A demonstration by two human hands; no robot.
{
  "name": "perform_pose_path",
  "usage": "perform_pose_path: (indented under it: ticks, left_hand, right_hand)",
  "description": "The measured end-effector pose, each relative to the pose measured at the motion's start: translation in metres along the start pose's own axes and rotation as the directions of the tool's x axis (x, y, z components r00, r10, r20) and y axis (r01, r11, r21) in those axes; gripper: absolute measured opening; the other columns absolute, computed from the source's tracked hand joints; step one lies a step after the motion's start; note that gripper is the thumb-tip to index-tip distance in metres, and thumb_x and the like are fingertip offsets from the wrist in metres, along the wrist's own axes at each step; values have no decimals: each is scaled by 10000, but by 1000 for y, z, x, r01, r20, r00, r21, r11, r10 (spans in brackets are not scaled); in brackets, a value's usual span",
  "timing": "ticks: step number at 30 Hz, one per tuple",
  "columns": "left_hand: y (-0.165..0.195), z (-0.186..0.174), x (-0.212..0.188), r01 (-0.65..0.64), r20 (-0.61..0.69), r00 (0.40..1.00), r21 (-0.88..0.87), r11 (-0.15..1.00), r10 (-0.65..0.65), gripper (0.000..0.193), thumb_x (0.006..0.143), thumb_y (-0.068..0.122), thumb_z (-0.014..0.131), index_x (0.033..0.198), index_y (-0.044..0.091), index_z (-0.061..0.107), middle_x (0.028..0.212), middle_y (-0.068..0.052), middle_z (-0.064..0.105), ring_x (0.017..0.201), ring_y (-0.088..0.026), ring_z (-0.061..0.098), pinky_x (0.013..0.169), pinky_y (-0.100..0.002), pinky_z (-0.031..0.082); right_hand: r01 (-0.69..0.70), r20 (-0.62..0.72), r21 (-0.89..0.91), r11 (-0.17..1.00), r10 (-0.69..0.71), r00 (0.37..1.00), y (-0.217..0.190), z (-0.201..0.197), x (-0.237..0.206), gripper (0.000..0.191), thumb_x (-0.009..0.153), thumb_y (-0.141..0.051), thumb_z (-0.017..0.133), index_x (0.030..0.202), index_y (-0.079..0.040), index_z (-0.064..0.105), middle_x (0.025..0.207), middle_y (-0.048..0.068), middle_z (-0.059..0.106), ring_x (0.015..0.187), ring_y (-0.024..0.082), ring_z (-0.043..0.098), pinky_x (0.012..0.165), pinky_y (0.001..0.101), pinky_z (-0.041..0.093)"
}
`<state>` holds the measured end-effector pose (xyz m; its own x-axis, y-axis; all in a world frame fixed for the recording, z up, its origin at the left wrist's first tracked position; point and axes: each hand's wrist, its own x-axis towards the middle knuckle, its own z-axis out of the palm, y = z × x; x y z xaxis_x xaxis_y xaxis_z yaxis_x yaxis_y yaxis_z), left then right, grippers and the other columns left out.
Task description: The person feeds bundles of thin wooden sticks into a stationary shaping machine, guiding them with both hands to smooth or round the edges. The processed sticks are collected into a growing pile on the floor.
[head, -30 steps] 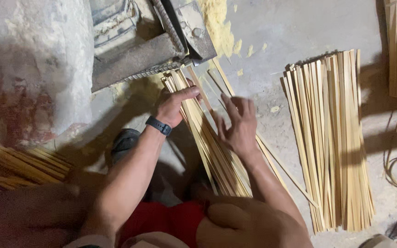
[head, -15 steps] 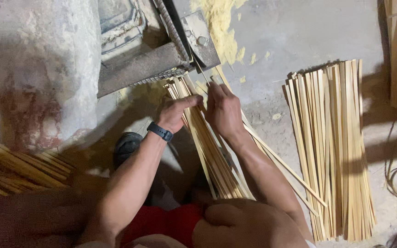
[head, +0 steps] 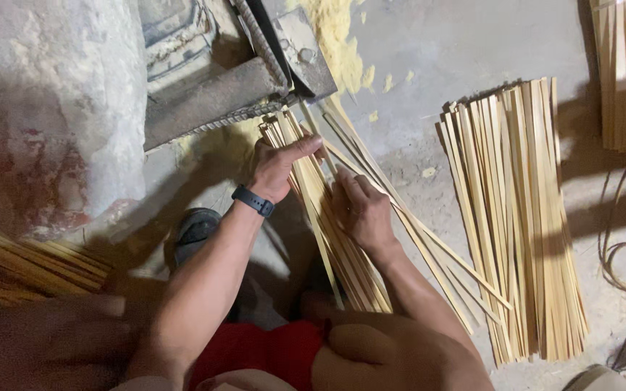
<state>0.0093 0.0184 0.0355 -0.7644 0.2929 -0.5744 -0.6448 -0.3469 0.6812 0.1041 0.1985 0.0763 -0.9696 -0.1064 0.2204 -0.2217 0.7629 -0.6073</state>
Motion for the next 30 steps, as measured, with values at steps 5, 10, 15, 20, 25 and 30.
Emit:
perform_pose_path:
  ticks: [5, 10, 15, 20, 25, 30]
  left_hand:
    - [-8, -17, 10, 59, 41, 998, -41, 997, -57, 518, 706, 209, 882, 1133, -36, 723, 1198, -240, 717, 1140, -303, 683, 1051, -424, 524]
    - [-22, -34, 12, 100, -110, 990, 159, 982, -83, 447, 748, 193, 860, 1111, -45, 756, 1269, -225, 725, 1277, -265, 608, 1121, -400, 390]
    - [-31, -32, 16, 16, -55, 998, -122, 992, -23, 488, 748, 172, 839, 1163, -61, 729, 1271, -225, 690, 1190, -289, 643, 1111, -468, 456]
    - [-24, -28, 13, 24, -95, 995, 67, 997, -18, 363, 761, 141, 841, 1056, -62, 778, 1132, -203, 778, 1151, -252, 691, 1077, -378, 463]
    - [-22, -21, 15, 113, -2, 994, -68, 991, -113, 273, 760, 129, 815, 1007, 15, 783, 1044, -121, 791, 1043, -218, 716, 1025, -361, 509]
    - [-22, -22, 10, 6, 9, 1000, -100, 995, -5, 373, 742, 132, 860, 1048, -57, 761, 1104, -212, 745, 1054, -312, 694, 1021, -464, 524]
  right_hand:
    - [-111, 39, 84, 990, 108, 993, 19, 16, 21, 276, 995, 39, 579, 1263, 23, 643, 831, 170, 687, 536, 216, 655, 411, 341, 544]
    - [-65, 91, 70, 995, 58, 994, 17, 25, 56, 194, 943, 68, 559, 1116, 27, 637, 819, 182, 663, 567, 265, 648, 452, 378, 544]
    - [-41, 73, 97, 994, 34, 997, 9, 31, 78, 172, 910, 34, 634, 1080, 15, 622, 867, 207, 656, 704, 365, 660, 596, 463, 546]
    - [-48, 55, -23, 999, 50, 997, 9, 4, 46, 316, 903, 44, 610, 1208, -3, 681, 877, 165, 685, 728, 302, 673, 601, 412, 575]
    - [-40, -27, 15, 999, 41, 999, 8, 1, 4, 274, 993, -121, 646, 1244, -22, 692, 965, 168, 680, 776, 230, 677, 617, 310, 602]
    - [-273, 43, 291, 917, 273, 961, 11, 4, 8, 291, 1028, -32, 593, 1292, 31, 697, 709, 117, 628, 543, 168, 565, 445, 330, 450]
